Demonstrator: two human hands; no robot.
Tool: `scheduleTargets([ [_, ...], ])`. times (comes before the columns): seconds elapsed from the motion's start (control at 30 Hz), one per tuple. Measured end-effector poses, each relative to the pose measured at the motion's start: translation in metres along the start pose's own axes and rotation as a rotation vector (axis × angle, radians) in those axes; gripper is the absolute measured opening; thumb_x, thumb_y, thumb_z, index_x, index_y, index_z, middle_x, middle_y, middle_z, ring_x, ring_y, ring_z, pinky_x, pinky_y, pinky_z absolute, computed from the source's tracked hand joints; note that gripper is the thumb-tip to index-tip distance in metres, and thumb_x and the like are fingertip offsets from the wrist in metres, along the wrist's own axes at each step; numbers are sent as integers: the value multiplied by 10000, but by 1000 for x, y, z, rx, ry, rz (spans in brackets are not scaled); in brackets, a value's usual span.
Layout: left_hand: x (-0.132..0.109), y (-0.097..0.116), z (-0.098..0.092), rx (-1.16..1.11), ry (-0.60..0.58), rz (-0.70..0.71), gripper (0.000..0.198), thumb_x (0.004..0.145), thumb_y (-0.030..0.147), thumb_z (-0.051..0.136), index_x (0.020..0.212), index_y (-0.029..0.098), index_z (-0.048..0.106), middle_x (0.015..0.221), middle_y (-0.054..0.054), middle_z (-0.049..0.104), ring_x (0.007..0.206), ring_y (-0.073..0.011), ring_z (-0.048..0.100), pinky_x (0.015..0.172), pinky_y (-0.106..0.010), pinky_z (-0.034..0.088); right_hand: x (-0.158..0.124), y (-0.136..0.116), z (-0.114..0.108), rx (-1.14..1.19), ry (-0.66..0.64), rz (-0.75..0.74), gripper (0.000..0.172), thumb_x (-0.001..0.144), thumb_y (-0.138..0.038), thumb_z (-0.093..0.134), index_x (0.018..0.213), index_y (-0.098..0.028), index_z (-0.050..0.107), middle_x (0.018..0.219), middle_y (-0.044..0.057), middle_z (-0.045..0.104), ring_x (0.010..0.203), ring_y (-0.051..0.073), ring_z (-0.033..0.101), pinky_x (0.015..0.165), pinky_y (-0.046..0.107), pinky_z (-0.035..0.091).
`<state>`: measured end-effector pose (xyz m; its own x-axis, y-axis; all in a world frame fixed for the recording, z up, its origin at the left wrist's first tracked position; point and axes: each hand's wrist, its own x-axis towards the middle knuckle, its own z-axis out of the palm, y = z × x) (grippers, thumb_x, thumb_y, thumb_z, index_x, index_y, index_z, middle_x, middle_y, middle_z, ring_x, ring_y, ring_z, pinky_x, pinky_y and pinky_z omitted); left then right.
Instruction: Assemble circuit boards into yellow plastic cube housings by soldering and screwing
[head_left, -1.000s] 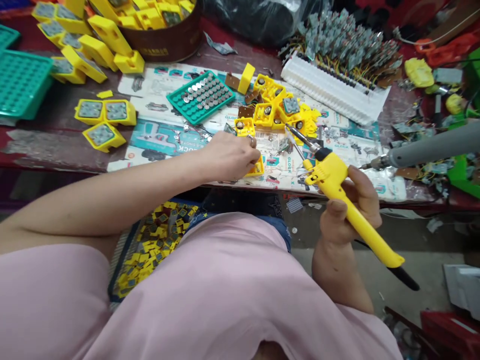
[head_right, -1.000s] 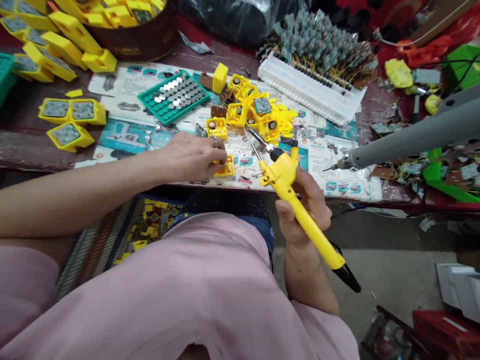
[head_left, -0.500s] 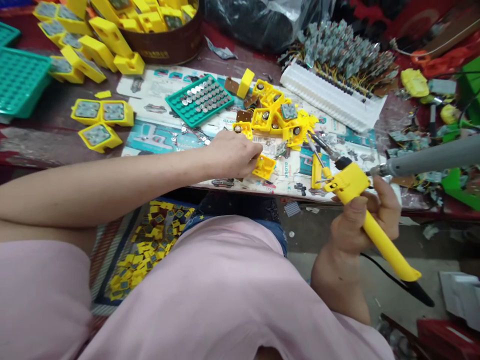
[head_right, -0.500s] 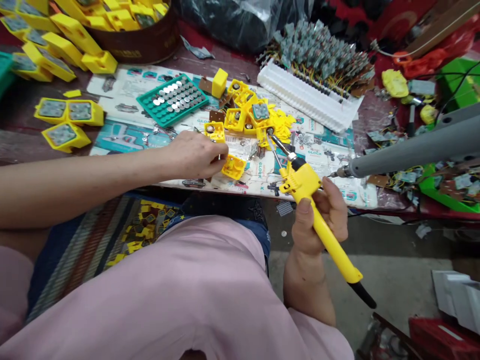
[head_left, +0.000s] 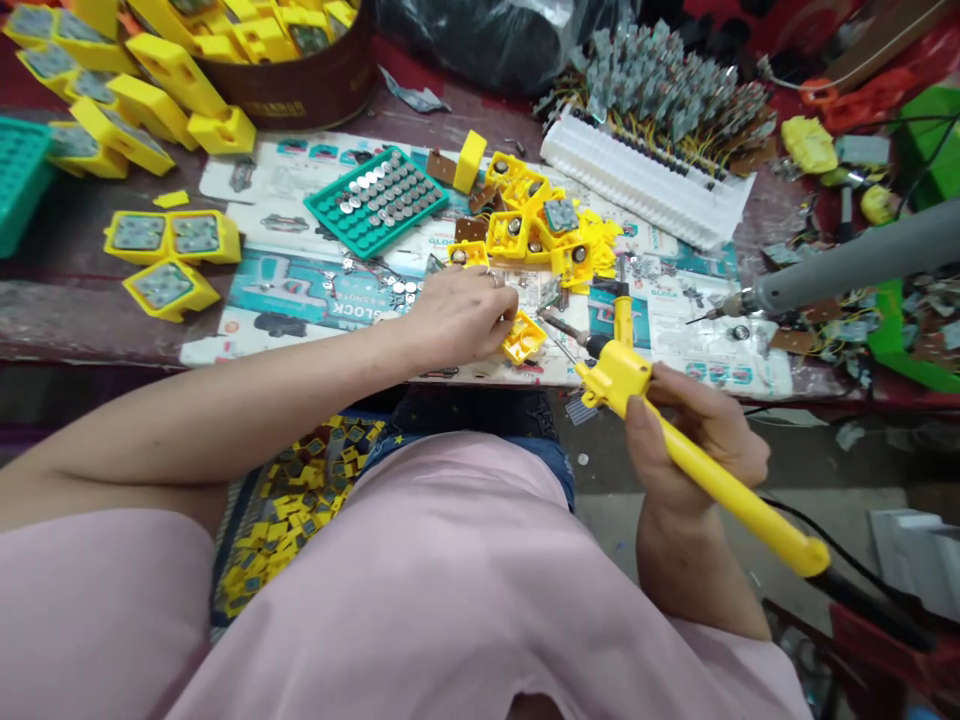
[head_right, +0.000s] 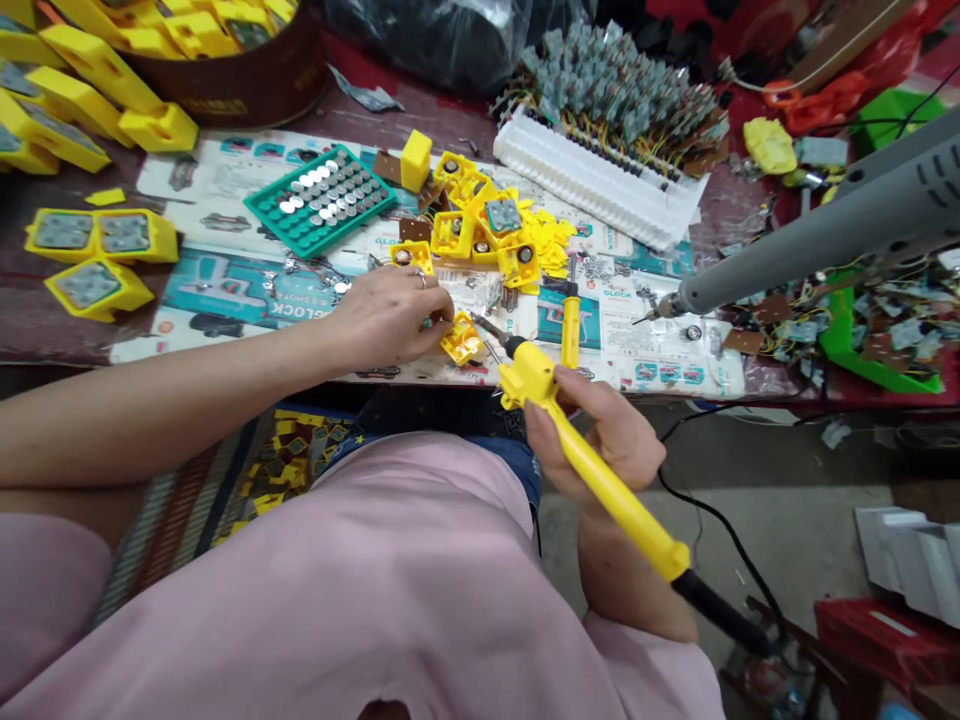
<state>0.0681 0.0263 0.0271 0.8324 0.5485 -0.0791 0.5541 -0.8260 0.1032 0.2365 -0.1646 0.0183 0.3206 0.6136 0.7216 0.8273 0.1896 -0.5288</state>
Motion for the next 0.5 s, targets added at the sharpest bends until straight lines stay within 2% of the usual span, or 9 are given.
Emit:
scheduleTargets([
  [0.07, 1, 2, 0, -2, 20, 28, 322, 898, 265, 461, 1016, 154, 739, 1032, -110, 751, 1047, -284, 684, 794, -348, 475, -2, -5, 0, -19, -56, -76, 342, 757, -197, 792, 1086, -230, 704, 806, -23, 752, 647, 130, 700, 627, 246, 597],
  [0.2, 3, 3, 3, -8, 19, -41, 323, 881, 290, 475, 1019, 177, 744, 977, -94, 765, 970, -278, 710, 695, -323, 453, 2, -10, 6, -41, -137, -182, 261, 759, -151, 767, 983, -240, 667, 783, -21, 763, 643, 147, 722, 622, 259, 620],
  [0.5, 0, 5, 10, 19, 69, -44, 341, 871, 291, 454, 968, 154, 751, 857, -124, 760, 871, -308, 731, 632, -327, 424, 7, -13, 12, -58, -152, -233, 177, 777, -168, 761, 862, -226, 617, 697, -26, 731, 594, 125, 700, 583, 230, 588],
])
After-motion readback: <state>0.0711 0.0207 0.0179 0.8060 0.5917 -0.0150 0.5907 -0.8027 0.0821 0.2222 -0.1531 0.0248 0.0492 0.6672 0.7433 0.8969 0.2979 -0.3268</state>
